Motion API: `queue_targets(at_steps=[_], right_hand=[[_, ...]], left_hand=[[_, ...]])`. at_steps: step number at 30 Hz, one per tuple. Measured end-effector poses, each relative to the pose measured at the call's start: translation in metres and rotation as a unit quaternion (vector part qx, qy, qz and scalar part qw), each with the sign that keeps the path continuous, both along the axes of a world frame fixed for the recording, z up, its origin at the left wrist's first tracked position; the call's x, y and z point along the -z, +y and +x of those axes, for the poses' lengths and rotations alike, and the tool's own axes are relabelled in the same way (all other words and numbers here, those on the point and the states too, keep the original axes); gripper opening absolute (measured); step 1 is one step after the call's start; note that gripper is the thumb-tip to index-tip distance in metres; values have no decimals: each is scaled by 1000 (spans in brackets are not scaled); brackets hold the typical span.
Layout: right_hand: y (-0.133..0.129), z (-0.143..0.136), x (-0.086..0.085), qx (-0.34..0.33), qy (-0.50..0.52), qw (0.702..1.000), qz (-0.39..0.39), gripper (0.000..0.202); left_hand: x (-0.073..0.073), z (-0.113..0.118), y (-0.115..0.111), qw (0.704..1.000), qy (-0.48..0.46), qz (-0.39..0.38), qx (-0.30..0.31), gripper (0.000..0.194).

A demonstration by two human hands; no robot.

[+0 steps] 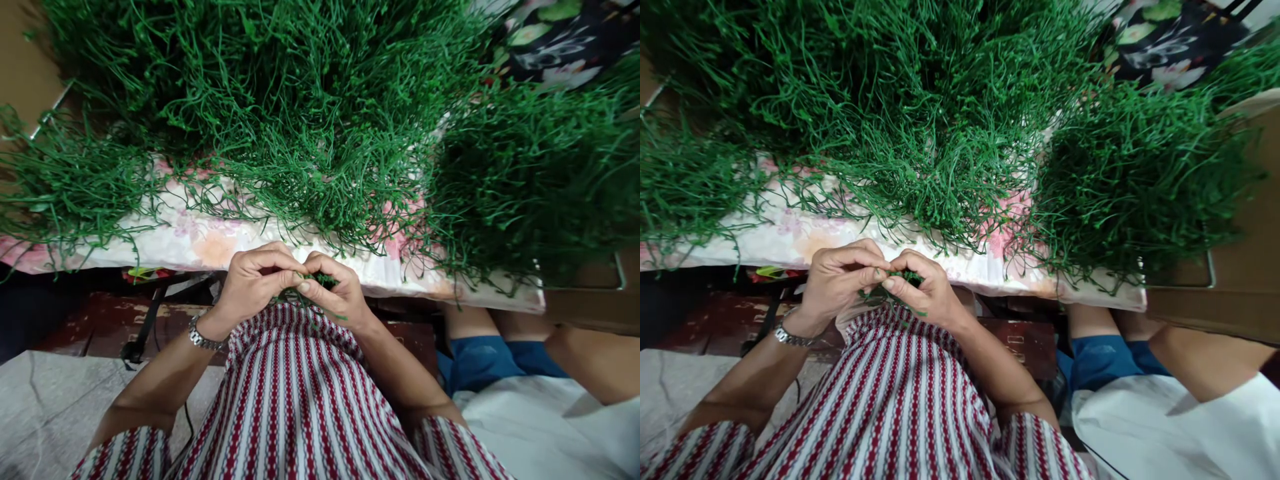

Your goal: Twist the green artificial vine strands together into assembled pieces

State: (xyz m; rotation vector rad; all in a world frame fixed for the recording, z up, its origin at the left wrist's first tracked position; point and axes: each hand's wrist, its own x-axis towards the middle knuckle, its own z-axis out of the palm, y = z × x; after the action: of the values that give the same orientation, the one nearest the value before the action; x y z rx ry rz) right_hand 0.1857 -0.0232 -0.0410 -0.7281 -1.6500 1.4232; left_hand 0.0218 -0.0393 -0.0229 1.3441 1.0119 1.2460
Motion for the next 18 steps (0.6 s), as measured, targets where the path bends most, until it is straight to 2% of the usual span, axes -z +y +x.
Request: queue_targets(at_steps=[2,4,7,10,13,16,18], right_hand=[[0,0,2,-17,13,1000,3,14],[2,2,3,-36,2,999,16,15],[6,6,1,-84,-32,993,70,14],[12,10,-6,-147,-52,979,134,18],[17,15,-14,-219,-56,958,177,18],[21,21,-19,-259,-43,947,187,14],[22,25,-20,-219,-42,960,167,12]], left_hand=[[1,-1,-1,995,-62,-70,40,3],[0,-1,-2,992,-69,-95,49,3],[-9,-3,-3,995,25,-74,62,7],[-20,-8,0,980,124,-53,147,11],[-25,-14,5,963,143,-58,221,13],[-23,-18,9,968,96,-87,213,12],[-21,-17,10,976,59,-104,184,13]])
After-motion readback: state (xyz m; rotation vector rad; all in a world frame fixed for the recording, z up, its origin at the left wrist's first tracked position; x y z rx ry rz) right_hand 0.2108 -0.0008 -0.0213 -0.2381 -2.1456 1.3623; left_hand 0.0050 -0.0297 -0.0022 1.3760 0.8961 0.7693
